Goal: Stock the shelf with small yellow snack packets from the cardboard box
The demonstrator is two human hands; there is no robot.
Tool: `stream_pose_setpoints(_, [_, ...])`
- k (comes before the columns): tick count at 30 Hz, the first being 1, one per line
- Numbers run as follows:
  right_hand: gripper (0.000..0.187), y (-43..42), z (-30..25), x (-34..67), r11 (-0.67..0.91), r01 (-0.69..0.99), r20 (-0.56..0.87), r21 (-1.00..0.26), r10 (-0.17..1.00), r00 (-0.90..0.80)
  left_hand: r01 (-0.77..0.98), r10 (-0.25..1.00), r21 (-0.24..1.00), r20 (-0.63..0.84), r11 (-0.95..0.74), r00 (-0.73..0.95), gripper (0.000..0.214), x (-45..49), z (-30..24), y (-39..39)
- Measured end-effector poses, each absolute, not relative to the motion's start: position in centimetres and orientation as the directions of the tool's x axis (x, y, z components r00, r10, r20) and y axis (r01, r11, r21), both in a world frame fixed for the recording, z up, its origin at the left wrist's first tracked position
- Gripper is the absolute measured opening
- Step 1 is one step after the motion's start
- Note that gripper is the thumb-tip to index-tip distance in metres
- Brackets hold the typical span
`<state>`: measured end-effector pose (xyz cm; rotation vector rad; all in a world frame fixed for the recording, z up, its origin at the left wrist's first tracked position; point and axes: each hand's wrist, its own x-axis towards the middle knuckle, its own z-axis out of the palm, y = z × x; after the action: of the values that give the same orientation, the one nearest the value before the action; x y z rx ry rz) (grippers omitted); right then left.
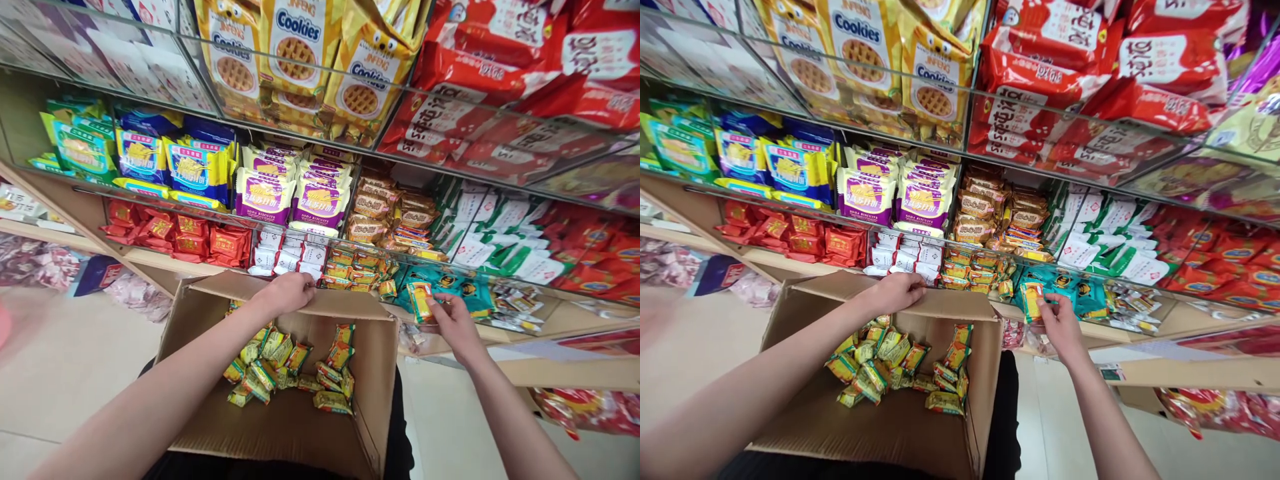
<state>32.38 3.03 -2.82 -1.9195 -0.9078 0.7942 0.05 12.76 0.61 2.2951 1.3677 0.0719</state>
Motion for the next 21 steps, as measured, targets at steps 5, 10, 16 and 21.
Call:
stream_pose_setpoints(5, [0.037,3.2,-3.1,32.3,-0.351,0.399,-0.165,-0.847,0.887,0.43,0.819,0.838,0.41,-0.196,-0.403,0.51,0.029,0.1,0.6,12.8])
stream_pose_setpoints(10, [0.033,6.8,-2.7,31.0,-0.275,0.866,-0.064,-0.417,0.96,0.274,0.824,0.844,0.404,-0.193,-0.397,0.5,0.029,0.1,0.5,12.8])
stream_pose_setpoints(16, [0.034,10.8,-2.4,28.8,-0.226,0.974,-0.169,-0.012,0.961,0.221,0.808,0.847,0.437,-0.168,-0.395,0.505,0.027,0.0,0.3,12.7])
stream_pose_setpoints(21, [0.031,11.8,-3.1,27.3,-0.213,0.972,-0.152,0.101,0.962,0.227,0.808,0.851,0.44,-0.162,-0.391,0.5,0.026,-0.1,-0.1,12.8])
